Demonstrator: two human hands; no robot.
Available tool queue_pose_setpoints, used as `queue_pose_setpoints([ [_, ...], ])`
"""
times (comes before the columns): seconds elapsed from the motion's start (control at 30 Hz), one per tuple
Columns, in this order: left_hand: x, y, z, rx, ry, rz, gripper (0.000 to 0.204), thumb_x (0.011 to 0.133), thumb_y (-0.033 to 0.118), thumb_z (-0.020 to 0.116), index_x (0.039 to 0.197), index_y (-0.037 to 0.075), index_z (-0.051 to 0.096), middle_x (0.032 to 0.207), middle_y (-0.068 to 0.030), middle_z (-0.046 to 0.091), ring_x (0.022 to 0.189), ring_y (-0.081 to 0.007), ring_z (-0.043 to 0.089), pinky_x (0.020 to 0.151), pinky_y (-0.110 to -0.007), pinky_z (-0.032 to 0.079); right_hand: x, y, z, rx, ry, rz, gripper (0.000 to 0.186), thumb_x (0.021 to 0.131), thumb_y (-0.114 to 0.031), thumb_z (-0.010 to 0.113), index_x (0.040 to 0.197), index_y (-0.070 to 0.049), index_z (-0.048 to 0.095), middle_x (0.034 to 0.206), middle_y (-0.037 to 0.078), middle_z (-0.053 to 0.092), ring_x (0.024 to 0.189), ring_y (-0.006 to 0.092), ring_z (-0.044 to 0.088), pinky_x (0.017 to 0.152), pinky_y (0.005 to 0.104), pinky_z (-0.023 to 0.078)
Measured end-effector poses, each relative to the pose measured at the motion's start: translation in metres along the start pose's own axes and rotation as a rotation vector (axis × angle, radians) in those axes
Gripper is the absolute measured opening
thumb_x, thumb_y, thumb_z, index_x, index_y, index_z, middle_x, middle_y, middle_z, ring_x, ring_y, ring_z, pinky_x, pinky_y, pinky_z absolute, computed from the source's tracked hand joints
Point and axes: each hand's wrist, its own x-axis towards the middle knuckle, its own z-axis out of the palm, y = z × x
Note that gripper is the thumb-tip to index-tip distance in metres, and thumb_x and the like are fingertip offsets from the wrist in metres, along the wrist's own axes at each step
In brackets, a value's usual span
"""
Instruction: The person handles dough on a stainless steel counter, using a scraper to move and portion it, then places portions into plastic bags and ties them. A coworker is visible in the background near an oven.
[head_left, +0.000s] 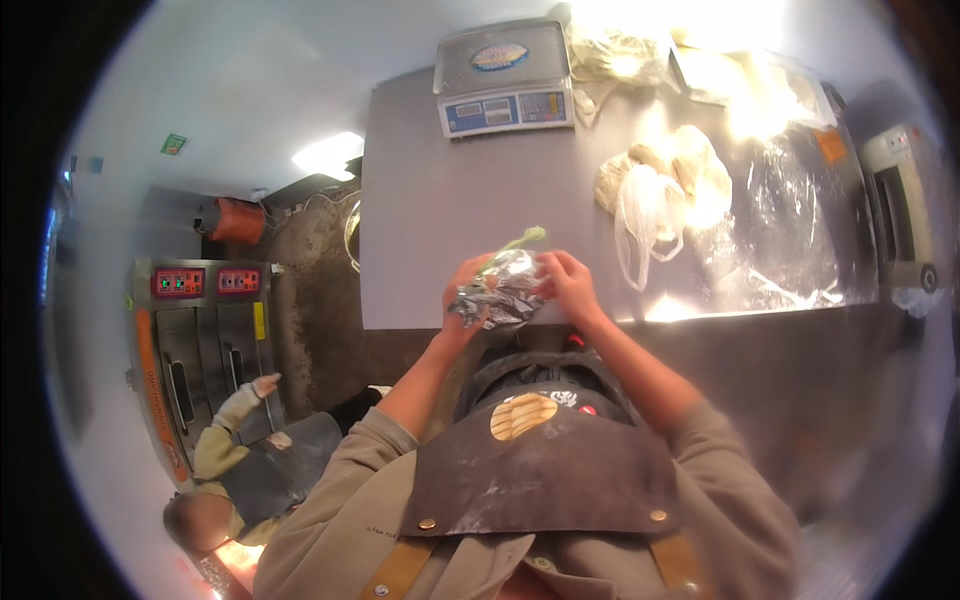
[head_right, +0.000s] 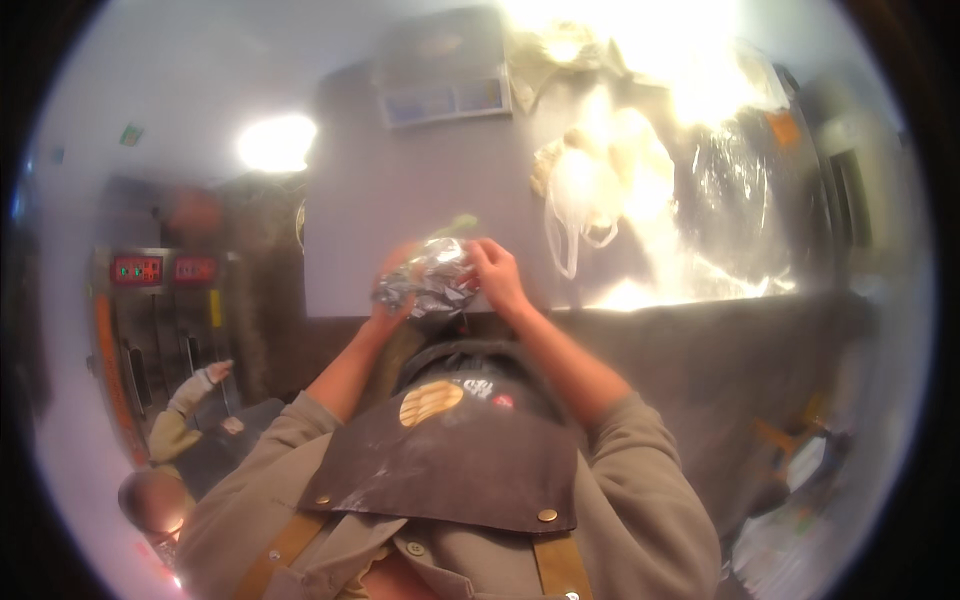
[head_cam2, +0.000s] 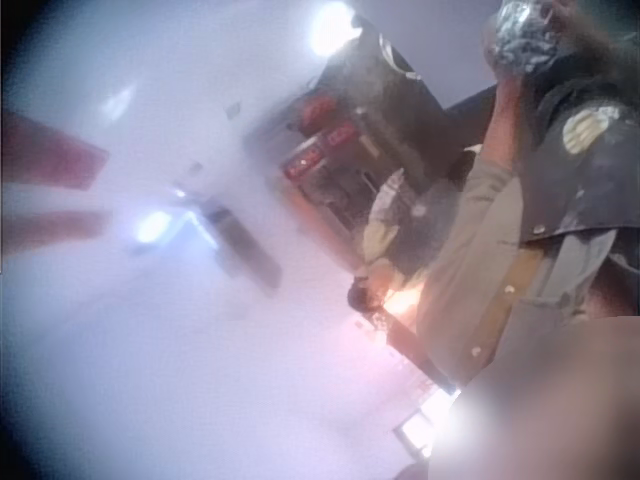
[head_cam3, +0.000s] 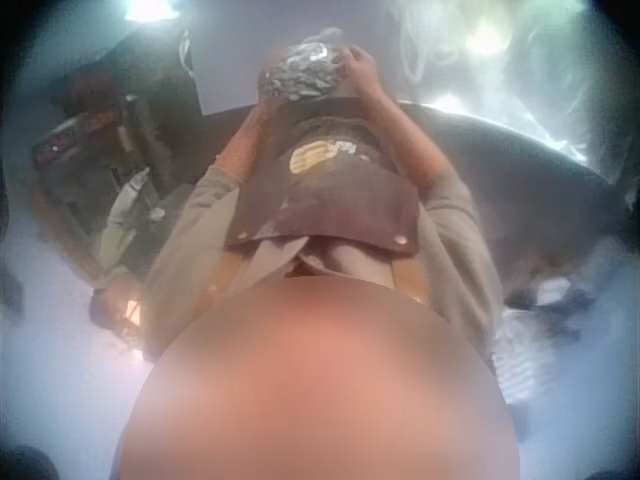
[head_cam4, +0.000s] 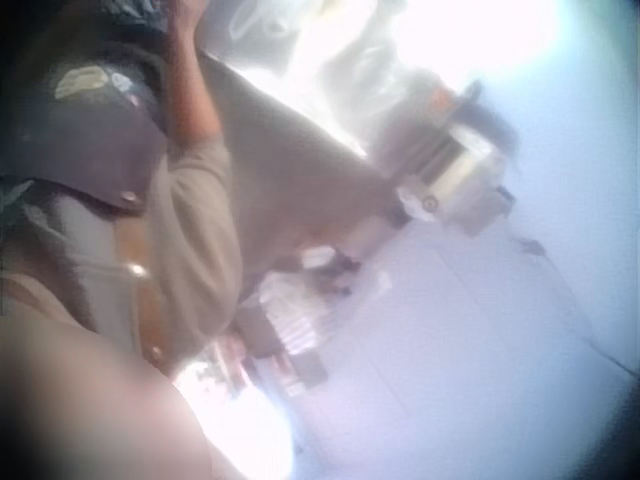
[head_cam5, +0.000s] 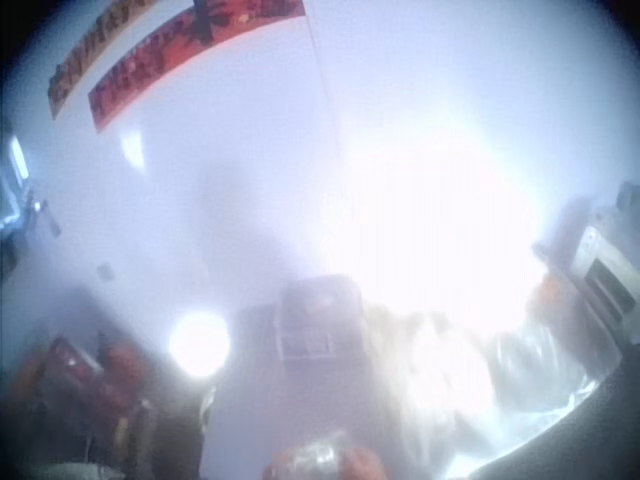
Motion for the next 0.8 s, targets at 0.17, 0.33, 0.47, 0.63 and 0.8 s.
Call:
queue_pose_setpoints([
  [0.17,-0.073,-0.043,0.002,-0.266,0.023,-0.587,0.059,0.109,0.048,0.05,0.15,0.005,0.047,0.144,-0.016,0.056,0.133,-0.0271,0.053,0.114,-0.039,0.039,-0.05,0.107,-0.096,0.171,0.448,0.453,0.03,0.103,-0.033,0.061,0.092,-0.006,0.065,0.084,0.008,0.066,0.069,0.021,0.068,0.062,0.0314,0.056],
  [0.33,-0.105,-0.064,-0.012,-0.466,0.022,-0.654,0.065,0.11,0.047,0.049,0.157,0.005,0.034,0.152,-0.016,0.046,0.138,-0.0245,0.046,0.117,-0.036,0.034,-0.114,0.184,-0.12,0.313,0.584,0.65,0.026,0.101,-0.03,0.063,0.096,-0.005,0.065,0.082,0.007,0.067,0.07,0.0199,0.067,0.061,0.0325,0.056],
  [0.47,-0.106,-0.045,-0.029,-0.258,-0.064,-0.188,0.044,0.106,0.034,0.062,0.136,0.002,0.059,0.123,-0.011,0.067,0.113,-0.0197,0.061,0.101,-0.036,0.049,-0.136,0.181,-0.081,0.026,0.511,0.462,0.025,0.101,-0.031,0.065,0.104,-0.006,0.067,0.082,0.006,0.067,0.072,0.0194,0.067,0.063,0.0329,0.055],
  [0.63,-0.094,0.016,-0.03,-0.228,-0.467,0.107,0.047,0.097,0.037,0.073,0.128,0.003,0.066,0.112,-0.0162,0.072,0.103,-0.0272,0.071,0.093,-0.039,0.055,-0.167,0.118,-0.034,-0.449,0.49,-0.53,0.04,0.1,-0.028,0.068,0.128,0.001,0.063,0.123,0.014,0.065,0.107,0.025,0.067,0.094,0.036,0.053],
  [0.8,-0.093,0.075,0.013,-0.075,-0.72,0.22,0.064,0.095,0.047,0.073,0.139,0.004,0.059,0.117,-0.021,0.072,0.105,-0.0362,0.073,0.092,-0.041,0.057,-0.176,0.1,-0.041,-0.234,0.513,-0.336,0.039,0.103,-0.026,0.063,0.134,-0.002,0.059,0.125,0.012,0.064,0.11,0.0261,0.064,0.098,0.037,0.052],
])
